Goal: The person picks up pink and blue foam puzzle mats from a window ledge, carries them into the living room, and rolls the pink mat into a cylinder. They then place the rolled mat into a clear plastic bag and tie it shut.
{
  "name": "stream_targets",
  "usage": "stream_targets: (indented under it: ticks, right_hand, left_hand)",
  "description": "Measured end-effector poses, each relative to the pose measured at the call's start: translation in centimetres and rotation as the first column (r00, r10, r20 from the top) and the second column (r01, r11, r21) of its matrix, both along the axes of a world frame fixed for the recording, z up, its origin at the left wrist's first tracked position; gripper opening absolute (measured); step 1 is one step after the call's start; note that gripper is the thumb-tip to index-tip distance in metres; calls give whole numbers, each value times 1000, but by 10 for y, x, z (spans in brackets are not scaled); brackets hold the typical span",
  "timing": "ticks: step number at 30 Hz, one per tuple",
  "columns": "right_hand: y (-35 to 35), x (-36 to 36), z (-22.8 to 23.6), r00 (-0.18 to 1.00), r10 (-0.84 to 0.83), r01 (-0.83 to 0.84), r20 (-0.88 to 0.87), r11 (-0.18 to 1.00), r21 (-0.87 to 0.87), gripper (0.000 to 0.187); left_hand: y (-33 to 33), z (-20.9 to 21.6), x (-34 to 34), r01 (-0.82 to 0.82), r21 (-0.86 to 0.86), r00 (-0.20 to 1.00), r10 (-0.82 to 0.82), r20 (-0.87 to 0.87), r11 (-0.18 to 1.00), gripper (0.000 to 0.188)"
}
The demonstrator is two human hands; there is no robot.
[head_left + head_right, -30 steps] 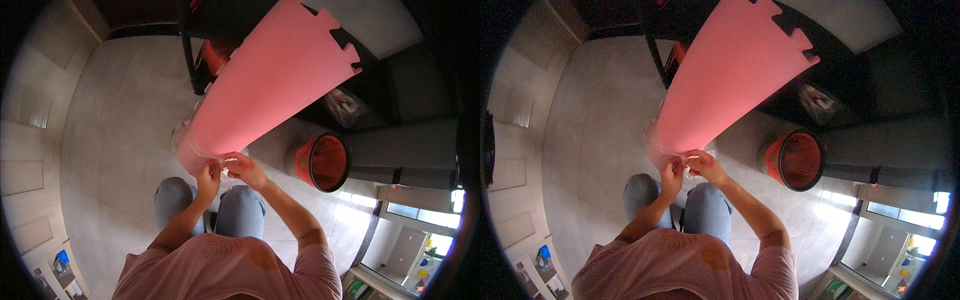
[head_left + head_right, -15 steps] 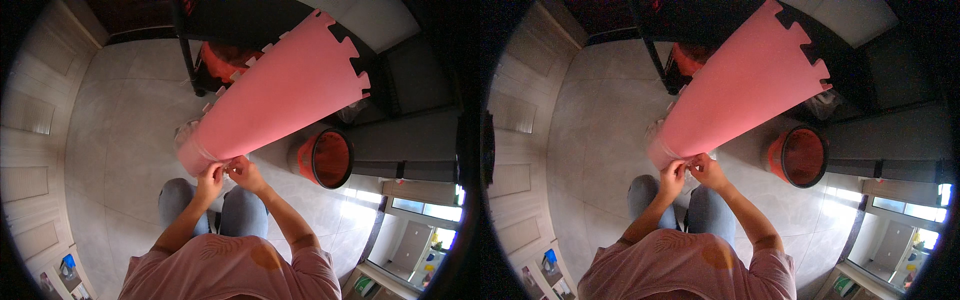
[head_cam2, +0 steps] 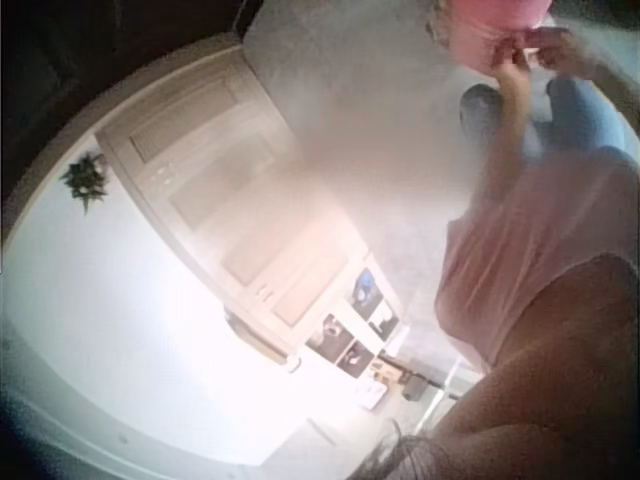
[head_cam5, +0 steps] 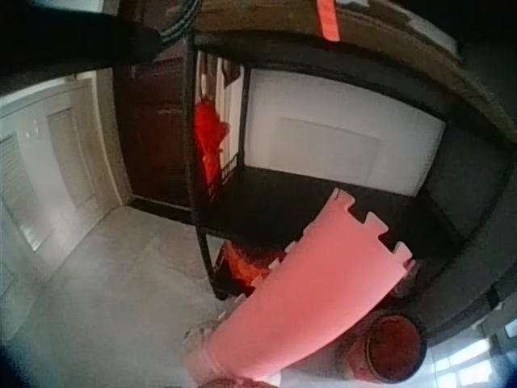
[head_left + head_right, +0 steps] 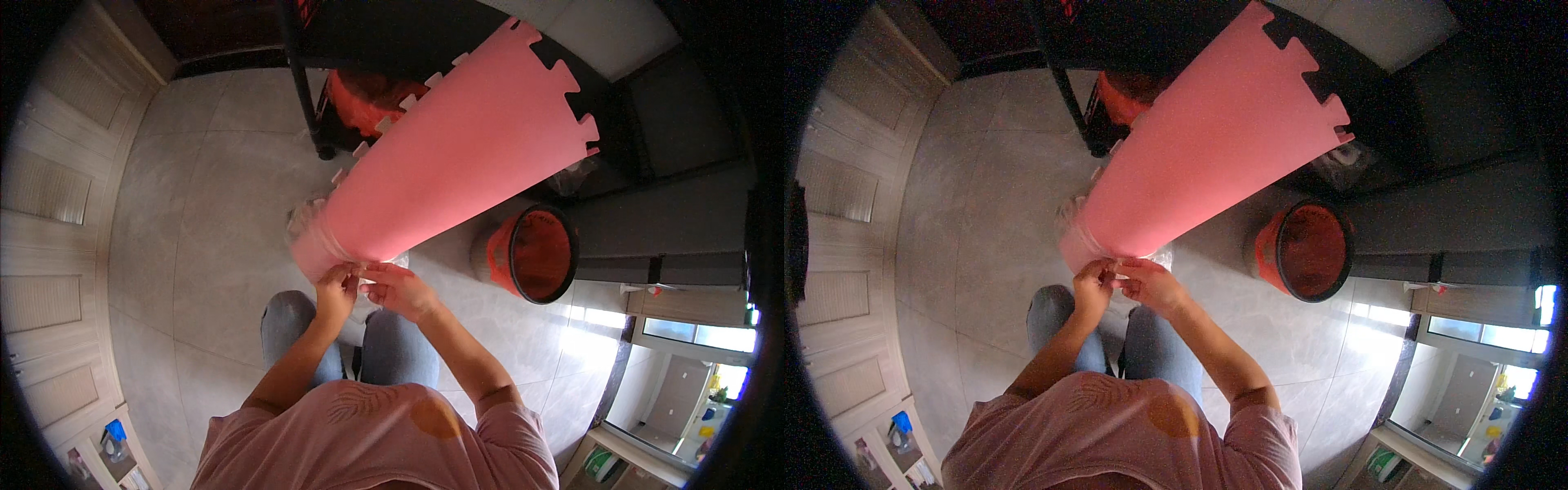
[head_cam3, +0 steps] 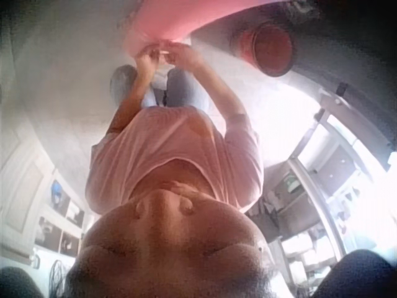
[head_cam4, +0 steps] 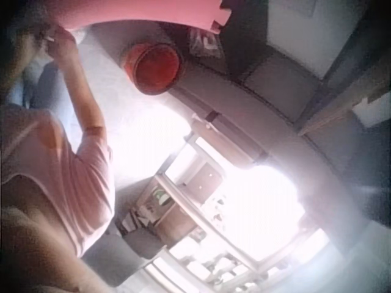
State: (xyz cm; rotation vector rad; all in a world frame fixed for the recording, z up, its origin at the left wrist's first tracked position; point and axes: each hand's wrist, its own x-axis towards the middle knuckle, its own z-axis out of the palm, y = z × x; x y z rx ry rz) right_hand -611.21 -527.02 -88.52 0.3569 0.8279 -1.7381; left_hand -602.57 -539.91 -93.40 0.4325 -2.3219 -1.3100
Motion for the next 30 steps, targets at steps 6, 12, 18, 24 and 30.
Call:
stream_targets:
  ticks: [6, 12, 18, 24, 30]
  right_hand:
    - [-11, 25, -2, 597, 159, 69, -786, 966, 248, 30]
    - [-12, 28, 26, 174, 518, 227, -837, 806, 546, 27]
    - [5, 30, 20, 184, 512, 396, -839, 742, 540, 17]
    - [-6, 30, -34, 603, 253, 173, -757, 884, 434, 19]
    - [-17, 31, -35, 843, 6, 229, -537, 900, 370, 14]
  left_hand:
    - [6, 8, 1, 79, 155, 995, -67, -79, 985, 20]
    - [5, -22, 1, 168, 576, 984, -106, -140, 800, 14]
    - [-15, -20, 2, 134, 428, 966, -214, 145, 894, 19]
    - [-25, 8, -7, 108, 552, 914, -302, 272, 827, 17]
    - [-27, 2, -3, 182, 496, 916, -329, 228, 849, 16]
